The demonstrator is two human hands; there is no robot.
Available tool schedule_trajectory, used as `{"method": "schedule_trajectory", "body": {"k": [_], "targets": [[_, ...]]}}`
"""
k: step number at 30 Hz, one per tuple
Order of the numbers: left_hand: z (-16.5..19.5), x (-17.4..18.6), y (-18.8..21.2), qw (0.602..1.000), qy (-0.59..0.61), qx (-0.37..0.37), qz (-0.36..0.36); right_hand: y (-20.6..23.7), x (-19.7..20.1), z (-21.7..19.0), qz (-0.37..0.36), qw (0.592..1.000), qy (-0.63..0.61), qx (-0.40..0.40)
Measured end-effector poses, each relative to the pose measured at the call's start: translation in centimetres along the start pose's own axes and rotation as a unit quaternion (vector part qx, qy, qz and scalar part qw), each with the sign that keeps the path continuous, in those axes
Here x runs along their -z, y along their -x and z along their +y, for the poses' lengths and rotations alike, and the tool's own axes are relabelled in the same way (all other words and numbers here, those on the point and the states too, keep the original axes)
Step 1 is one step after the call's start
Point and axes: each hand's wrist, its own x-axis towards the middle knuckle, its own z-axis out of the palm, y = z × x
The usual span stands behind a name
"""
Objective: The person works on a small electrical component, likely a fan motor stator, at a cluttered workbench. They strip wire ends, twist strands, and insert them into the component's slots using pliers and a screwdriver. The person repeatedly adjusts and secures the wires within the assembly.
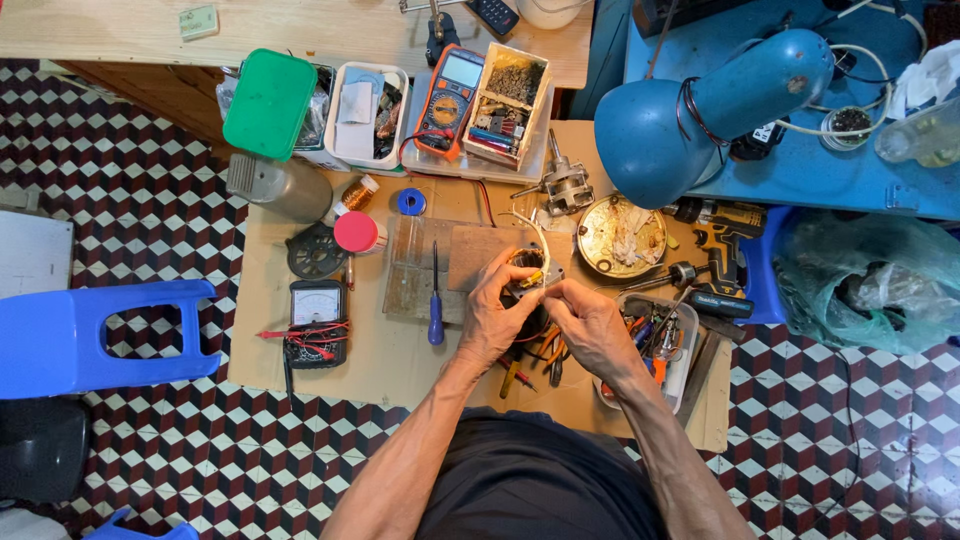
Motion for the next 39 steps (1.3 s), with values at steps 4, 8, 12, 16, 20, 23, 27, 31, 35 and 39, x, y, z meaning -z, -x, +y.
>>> {"method": "schedule_trajectory", "body": {"k": [4,8,12,16,20,23,27,31,35,39], "targets": [[-0.4,-0.2,-0.1,1.000,-0.010,0.016,-0.011,0.0,0.0,0.4,0.008,0.998,-0.053,-0.038],[-1.2,-0.9,-0.2,0.996,-0.060,-0.059,0.017,-0.2,-0.1,1.3,0.034,0.997,-0.054,-0.045],[-1.5,-2.2,0.5,0.994,-0.068,-0.065,0.049,0.3,-0.4,2.1,0.057,0.989,-0.112,-0.077],[-1.7,-2.8,1.3,0.992,-0.086,-0.071,0.062,0.5,-1.0,2.6,0.092,0.982,-0.141,-0.090],[-1.9,-2.9,1.9,0.989,-0.112,-0.080,0.054,0.4,-1.6,3.1,0.112,0.982,-0.131,-0.078],[-2.1,-2.9,2.2,0.988,-0.126,-0.074,0.050,0.4,-2.2,3.5,0.119,0.983,-0.127,-0.052],[-2.1,-3.0,2.6,0.989,-0.123,-0.068,0.050,0.4,-3.0,3.5,0.117,0.973,-0.183,-0.079],[-1.9,-3.2,2.7,0.987,-0.140,-0.064,0.050,0.7,-3.2,3.3,0.130,0.965,-0.207,-0.099],[-1.5,-3.1,2.7,0.986,-0.147,-0.065,0.041,0.8,-3.1,3.1,0.133,0.965,-0.204,-0.102],[-1.0,-3.1,2.8,0.985,-0.155,-0.069,0.041,1.0,-3.0,3.1,0.141,0.970,-0.178,-0.090]]}}
